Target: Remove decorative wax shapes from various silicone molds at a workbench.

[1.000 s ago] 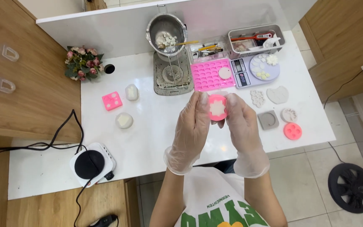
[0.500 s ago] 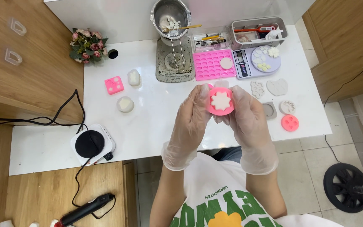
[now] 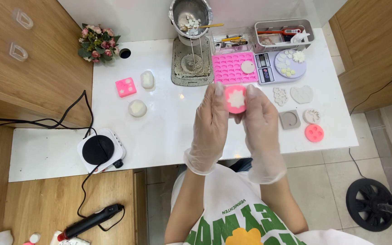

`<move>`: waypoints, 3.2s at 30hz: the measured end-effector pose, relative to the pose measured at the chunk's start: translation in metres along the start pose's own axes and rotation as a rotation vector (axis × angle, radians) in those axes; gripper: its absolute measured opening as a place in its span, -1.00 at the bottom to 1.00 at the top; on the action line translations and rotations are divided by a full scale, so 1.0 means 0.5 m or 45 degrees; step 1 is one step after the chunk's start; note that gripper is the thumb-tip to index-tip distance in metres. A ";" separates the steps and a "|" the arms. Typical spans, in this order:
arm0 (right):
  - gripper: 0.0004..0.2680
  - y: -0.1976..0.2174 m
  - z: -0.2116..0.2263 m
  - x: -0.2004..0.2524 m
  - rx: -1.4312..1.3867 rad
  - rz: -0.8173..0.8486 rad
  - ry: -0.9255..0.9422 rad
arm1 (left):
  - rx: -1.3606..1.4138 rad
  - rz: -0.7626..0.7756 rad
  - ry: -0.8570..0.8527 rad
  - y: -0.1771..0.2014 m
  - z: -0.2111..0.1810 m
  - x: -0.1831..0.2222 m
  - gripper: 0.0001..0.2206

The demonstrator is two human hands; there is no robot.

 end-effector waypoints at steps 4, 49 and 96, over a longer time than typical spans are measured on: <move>-0.71 -0.012 -0.017 0.007 0.026 -0.017 0.126 | -0.042 -0.251 -0.126 -0.019 -0.022 0.014 -0.70; -0.64 -0.021 0.017 0.018 -0.106 0.358 -0.165 | 0.224 0.015 -0.131 0.005 0.012 0.015 -0.66; -0.71 -0.041 0.031 0.023 -0.253 0.368 -0.258 | -0.107 -0.094 -0.220 0.015 -0.042 0.024 -0.65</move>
Point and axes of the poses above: each hand's wrist, its own x-axis away from the middle knuckle, its own y-axis out of the back of the hand, z = x × y, the point moved 4 cm from there along -x, towards the middle knuckle, and after that the axes turned 4 degrees about -x, right-handed, at the moved point
